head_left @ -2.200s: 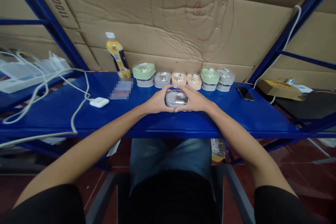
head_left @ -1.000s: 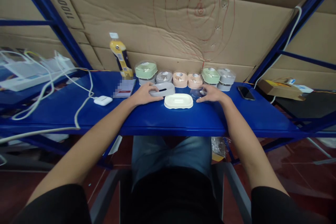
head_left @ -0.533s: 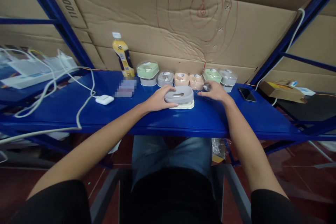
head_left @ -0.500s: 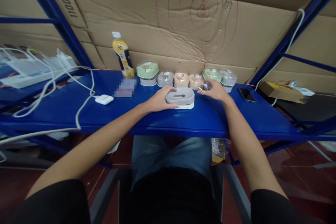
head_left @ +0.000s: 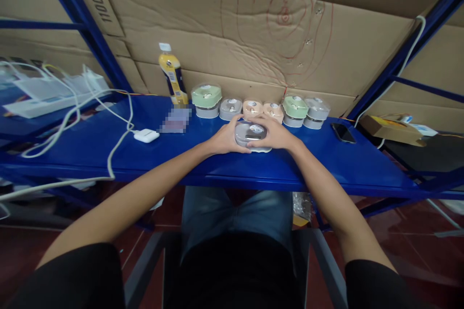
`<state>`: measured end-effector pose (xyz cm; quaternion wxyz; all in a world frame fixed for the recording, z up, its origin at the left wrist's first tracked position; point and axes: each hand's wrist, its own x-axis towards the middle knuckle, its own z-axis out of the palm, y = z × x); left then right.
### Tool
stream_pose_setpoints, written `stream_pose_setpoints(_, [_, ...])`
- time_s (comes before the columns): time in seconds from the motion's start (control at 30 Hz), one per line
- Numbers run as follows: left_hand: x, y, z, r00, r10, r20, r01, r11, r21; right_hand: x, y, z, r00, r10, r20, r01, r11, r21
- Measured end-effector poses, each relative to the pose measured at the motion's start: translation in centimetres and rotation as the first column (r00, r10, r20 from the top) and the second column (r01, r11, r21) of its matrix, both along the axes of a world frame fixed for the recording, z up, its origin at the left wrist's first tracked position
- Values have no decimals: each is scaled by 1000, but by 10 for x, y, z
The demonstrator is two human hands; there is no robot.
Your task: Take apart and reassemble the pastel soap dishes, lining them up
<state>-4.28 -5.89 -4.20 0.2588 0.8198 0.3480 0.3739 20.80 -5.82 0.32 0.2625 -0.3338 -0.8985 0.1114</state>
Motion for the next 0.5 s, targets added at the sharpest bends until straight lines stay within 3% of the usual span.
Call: stream_pose_setpoints(0.5, [-4, 2, 1, 999, 26, -27, -28, 999, -40, 4, -1, -19, 997, -59, -57, 54, 995, -83])
